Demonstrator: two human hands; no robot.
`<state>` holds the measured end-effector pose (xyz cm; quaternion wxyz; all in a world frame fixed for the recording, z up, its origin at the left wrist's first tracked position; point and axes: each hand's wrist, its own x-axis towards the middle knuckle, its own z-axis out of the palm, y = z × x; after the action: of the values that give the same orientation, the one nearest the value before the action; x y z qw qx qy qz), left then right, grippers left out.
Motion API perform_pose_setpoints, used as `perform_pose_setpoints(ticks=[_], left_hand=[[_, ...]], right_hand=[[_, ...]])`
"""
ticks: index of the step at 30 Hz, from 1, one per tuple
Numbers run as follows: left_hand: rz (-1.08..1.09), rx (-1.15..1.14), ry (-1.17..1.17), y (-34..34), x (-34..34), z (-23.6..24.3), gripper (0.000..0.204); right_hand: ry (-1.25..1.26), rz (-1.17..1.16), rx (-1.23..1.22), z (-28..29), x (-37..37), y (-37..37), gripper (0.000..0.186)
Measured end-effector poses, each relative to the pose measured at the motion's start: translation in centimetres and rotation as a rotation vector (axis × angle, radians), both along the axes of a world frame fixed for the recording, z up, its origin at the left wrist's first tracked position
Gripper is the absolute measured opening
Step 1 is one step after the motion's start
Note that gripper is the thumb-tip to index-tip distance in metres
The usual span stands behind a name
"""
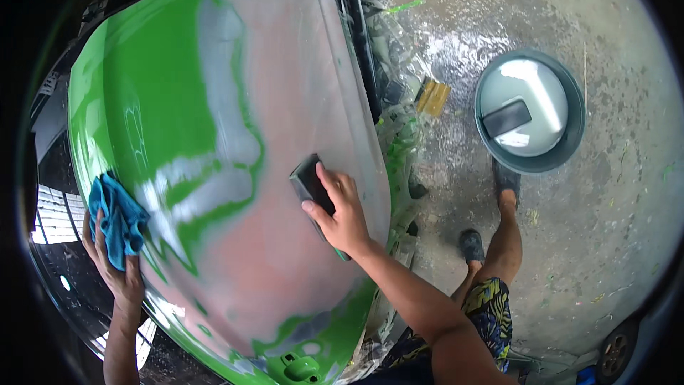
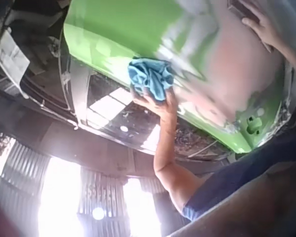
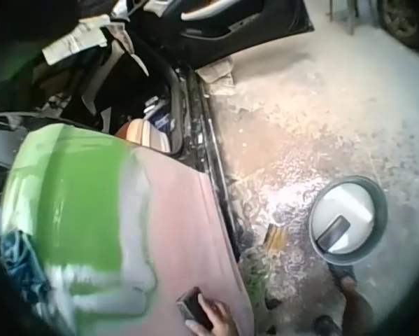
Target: The person sands a car door panel using a sanding block and wipes it with a cloth, repeatedly dipping the sanding block and cloth into a bucket of water.
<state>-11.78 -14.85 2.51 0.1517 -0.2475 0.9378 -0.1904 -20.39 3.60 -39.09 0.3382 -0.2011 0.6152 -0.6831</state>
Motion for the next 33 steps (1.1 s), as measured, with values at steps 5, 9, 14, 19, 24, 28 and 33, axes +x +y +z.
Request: perform_pose_setpoints(ticks=[5, 9, 14, 19, 24, 28, 33], left_hand=[[0.034, 0.046, 0.041, -0.2, -0.8, -0.4, 0.073], [0.007, -0.021, -0.073, 0.4, -0.1, 0.6, 0.075], [0.018, -0.003, -0.093, 0.4, -0.1, 1.3, 0.078], [0.028, 0.049, -0.070, -0.1, -0.1, 0.5, 0.076], [0.067, 0.062, -0.128, 0.9, 0.0, 2.0, 0.075], [0.023, 0.069, -0.052, 0.2, -1.3, 0.2, 0.074], [0.005, 0.028, -0.088, 0.4, -0.6, 1.0, 0.076]], right_hand=[[0.092, -0.169, 0.142, -10.6, -16.2, -15.5, 0.056], [-0.046, 0.037, 0.037, -1.6, -7.6, -9.8, 0.062], [-0.126, -0.015, 0.010, -3.4, -11.8, -14.3, 0.058], [0.037, -0.085, 0.061, -7.6, -18.5, -21.0, 0.058], [0.034, 0.016, -0.096, -1.3, -11.0, -14.9, 0.062], [0.109, -0.147, 0.102, -10.4, -25.7, -25.3, 0.059], [-0.057, 0.087, -0.098, -0.5, -14.1, -15.9, 0.067]])
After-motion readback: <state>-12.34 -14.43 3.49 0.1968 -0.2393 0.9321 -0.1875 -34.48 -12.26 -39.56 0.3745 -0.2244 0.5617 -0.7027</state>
